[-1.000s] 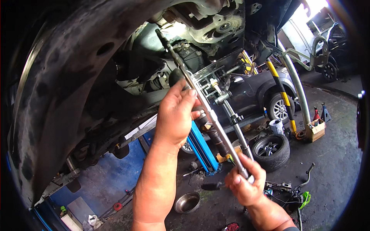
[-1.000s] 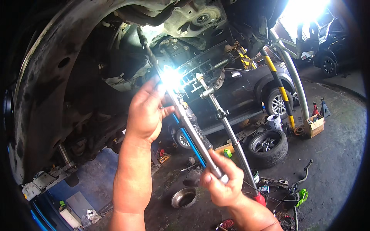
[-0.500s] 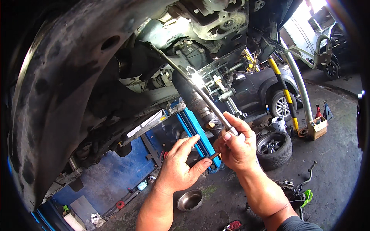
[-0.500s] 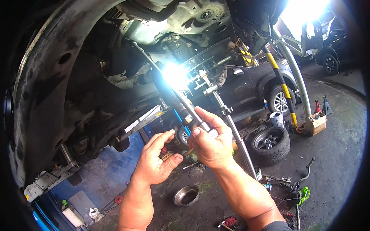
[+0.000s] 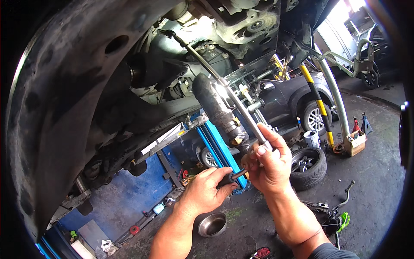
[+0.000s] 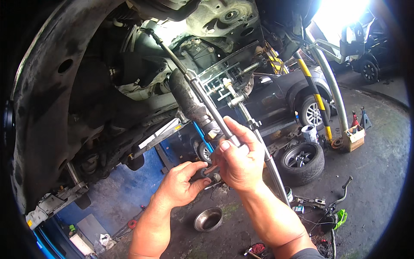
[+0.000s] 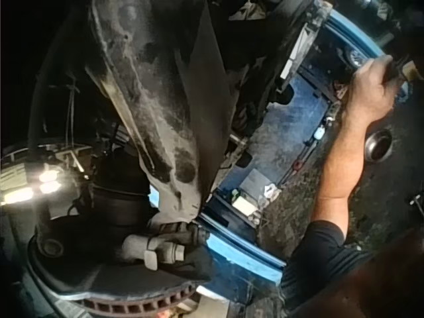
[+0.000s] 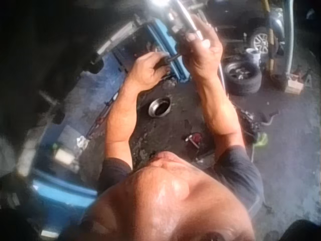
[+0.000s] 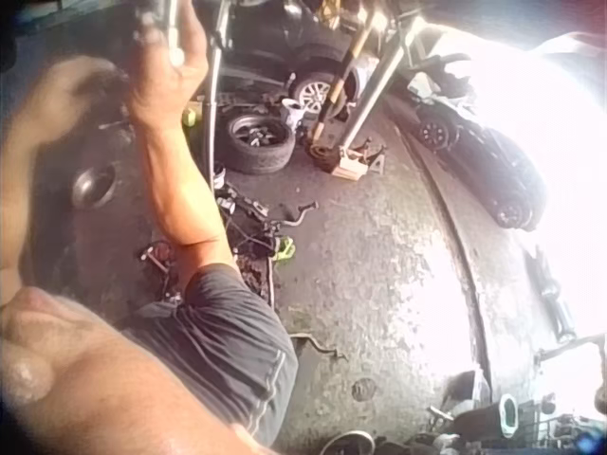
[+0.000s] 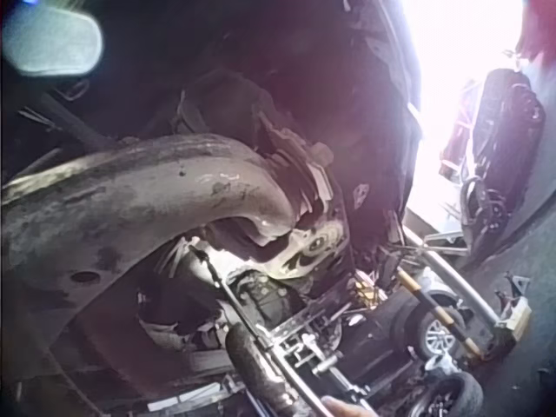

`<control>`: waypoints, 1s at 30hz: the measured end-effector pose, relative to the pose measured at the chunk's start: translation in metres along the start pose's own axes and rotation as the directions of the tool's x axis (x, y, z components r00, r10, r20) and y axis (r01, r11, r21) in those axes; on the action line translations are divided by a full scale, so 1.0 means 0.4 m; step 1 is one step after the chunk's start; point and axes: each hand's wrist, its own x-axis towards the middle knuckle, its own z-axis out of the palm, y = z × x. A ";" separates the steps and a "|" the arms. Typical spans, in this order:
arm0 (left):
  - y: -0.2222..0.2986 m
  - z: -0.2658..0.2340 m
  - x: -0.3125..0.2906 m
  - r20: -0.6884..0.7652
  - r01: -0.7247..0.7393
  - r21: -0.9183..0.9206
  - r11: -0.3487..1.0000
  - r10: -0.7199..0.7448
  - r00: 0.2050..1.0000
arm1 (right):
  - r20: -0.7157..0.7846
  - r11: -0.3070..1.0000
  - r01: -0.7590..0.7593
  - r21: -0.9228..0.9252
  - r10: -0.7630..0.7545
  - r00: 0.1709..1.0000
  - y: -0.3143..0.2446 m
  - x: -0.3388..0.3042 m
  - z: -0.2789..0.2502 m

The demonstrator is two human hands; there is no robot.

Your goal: The person works under a lifted vehicle, using a torque wrench and a portable work light to tighten bolts on the suspension components. The person adjusts the light position and continues tightening fasteners on the undercarriage throughout the clip.

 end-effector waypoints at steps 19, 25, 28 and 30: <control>-0.016 -0.050 0.048 -0.050 0.027 0.021 0.999 -0.026 0.998 | 0.013 0.993 -0.039 0.110 0.038 0.999 0.028 0.098 0.018; -0.002 -0.043 0.026 -0.054 0.052 0.005 0.999 -0.051 0.997 | 0.028 0.987 -0.109 0.121 0.106 0.994 0.018 0.089 0.009; 0.002 -0.046 0.025 -0.054 0.061 0.007 0.998 -0.061 0.997 | -0.004 0.982 -0.132 0.133 0.133 0.991 0.018 0.090 0.010; 0.001 -0.048 0.024 -0.061 0.049 0.030 0.998 -0.047 0.997 | -0.002 0.981 -0.137 0.136 0.138 0.990 0.022 0.091 0.003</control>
